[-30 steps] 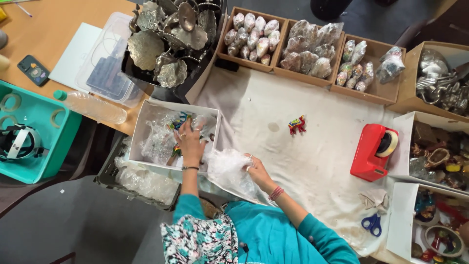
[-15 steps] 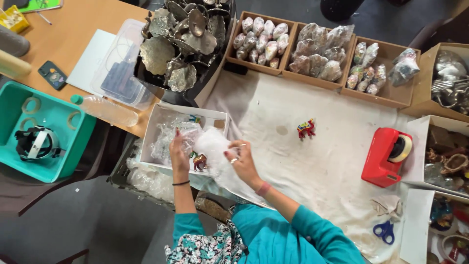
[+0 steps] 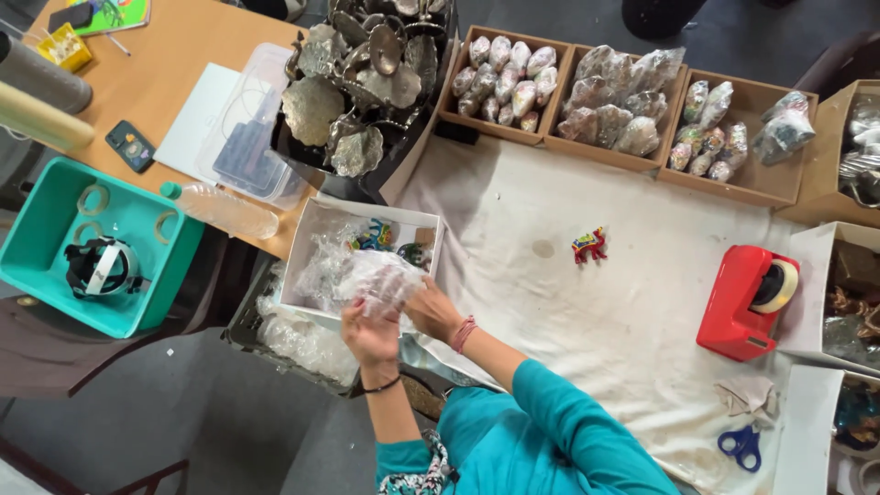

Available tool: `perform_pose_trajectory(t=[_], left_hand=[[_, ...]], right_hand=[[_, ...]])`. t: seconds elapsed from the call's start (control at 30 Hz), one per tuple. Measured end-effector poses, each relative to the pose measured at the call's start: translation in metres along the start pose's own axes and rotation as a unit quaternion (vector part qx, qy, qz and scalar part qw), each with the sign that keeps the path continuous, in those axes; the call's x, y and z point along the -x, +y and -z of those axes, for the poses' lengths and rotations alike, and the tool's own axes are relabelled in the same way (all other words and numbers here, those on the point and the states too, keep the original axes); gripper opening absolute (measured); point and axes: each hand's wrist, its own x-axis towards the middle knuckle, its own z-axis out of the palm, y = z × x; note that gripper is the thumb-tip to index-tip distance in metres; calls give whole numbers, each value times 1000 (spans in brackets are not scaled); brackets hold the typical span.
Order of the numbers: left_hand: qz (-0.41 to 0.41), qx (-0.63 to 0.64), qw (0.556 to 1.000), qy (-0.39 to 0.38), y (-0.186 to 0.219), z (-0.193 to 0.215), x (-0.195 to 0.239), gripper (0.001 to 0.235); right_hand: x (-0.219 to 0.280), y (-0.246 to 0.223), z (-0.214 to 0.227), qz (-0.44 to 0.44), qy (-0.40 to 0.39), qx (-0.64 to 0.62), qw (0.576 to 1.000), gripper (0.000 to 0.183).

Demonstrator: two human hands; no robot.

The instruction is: The person wipes a small, colorful figurine with a white cloth, then wraps it in bubble wrap. They secure the bubble wrap with a piece of tape from a red dispenser and place the wrapped item into a white box.

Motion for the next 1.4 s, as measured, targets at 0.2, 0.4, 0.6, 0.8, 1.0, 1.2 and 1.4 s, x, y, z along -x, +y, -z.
perform_pose_trajectory(t=[0.2, 0.4, 0.6, 0.8, 1.0, 1.2, 1.4], left_hand=[[69, 9, 997, 38, -37, 25, 1, 53], [110, -107, 988, 1, -66, 2, -3, 55], [291, -196, 928, -123, -173, 18, -16, 45], [417, -243, 853, -197, -215, 13, -43, 23], [421, -338, 835, -110, -271, 72, -62, 22], [263, -420, 868, -34, -295, 86, -43, 36], [46, -624, 778, -56, -272, 40, -20, 28]], right_hand=[[6, 11, 75, -72, 97, -183, 976, 47], [103, 44, 100, -317, 385, -554, 666, 31], [182, 60, 174, -185, 373, -256, 873, 59], [277, 143, 64, -368, 480, -615, 506, 24], [293, 165, 41, -510, 429, -647, 369, 15], [287, 160, 27, -527, 499, -507, 465, 18], [288, 153, 32, -562, 424, -385, 597, 23]])
